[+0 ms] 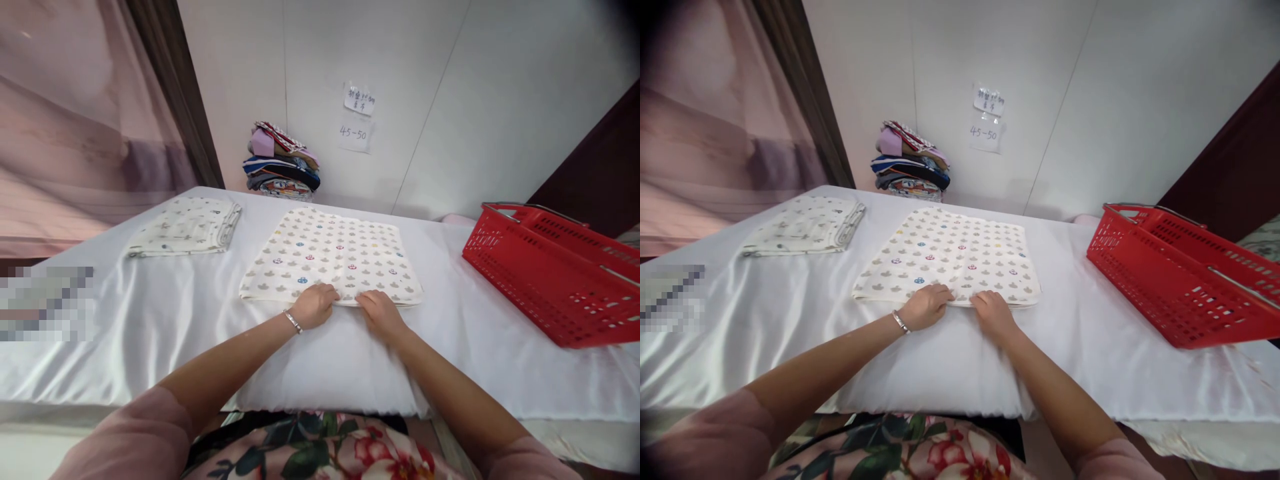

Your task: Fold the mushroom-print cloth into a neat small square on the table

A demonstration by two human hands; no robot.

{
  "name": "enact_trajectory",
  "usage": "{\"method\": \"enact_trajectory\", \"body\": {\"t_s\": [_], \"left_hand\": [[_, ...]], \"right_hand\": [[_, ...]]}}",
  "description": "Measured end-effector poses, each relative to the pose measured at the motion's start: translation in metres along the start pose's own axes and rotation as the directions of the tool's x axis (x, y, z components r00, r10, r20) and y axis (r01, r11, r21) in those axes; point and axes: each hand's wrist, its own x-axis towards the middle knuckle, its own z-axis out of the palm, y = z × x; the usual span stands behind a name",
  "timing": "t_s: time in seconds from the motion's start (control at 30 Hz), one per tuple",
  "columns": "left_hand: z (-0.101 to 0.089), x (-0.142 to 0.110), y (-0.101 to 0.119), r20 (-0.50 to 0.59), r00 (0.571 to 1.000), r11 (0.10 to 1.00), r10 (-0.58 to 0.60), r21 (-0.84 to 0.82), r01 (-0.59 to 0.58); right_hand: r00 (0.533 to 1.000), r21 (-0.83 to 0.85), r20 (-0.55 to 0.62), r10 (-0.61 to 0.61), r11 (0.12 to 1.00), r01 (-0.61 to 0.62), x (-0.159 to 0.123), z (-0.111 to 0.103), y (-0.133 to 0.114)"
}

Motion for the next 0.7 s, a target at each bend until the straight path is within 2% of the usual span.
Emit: {"method": "enact_trajectory", "body": {"t_s": [0.13,0.33,0.5,0.7], "left_hand": [[0.002,0.0,0.009,-0.031,0.999,0.998,0.019,0.059,-0.017],[0.012,0.009,0.017,0.021,0.999,0.976,0.036,0.216,-0.04],[0.014,0.009,0.016,0.014,0.998,0.981,0.057,0.186,-0.059],[0.015,-0.002,0.017,-0.031,0.999,0.985,0.017,0.173,-0.011]], "right_hand": [[1.0,0.059,0.031,-0.003,0.998,0.002,-0.003,0.004,0.007],[0.993,0.037,0.121,0.007,0.999,-0.012,-0.002,0.0,0.004],[0.999,0.0,0.034,-0.017,1.0,0.017,0.009,-0.001,-0.011],[0.996,-0.021,-0.036,-0.083,0.996,0.082,0.012,0.024,-0.014]]}}
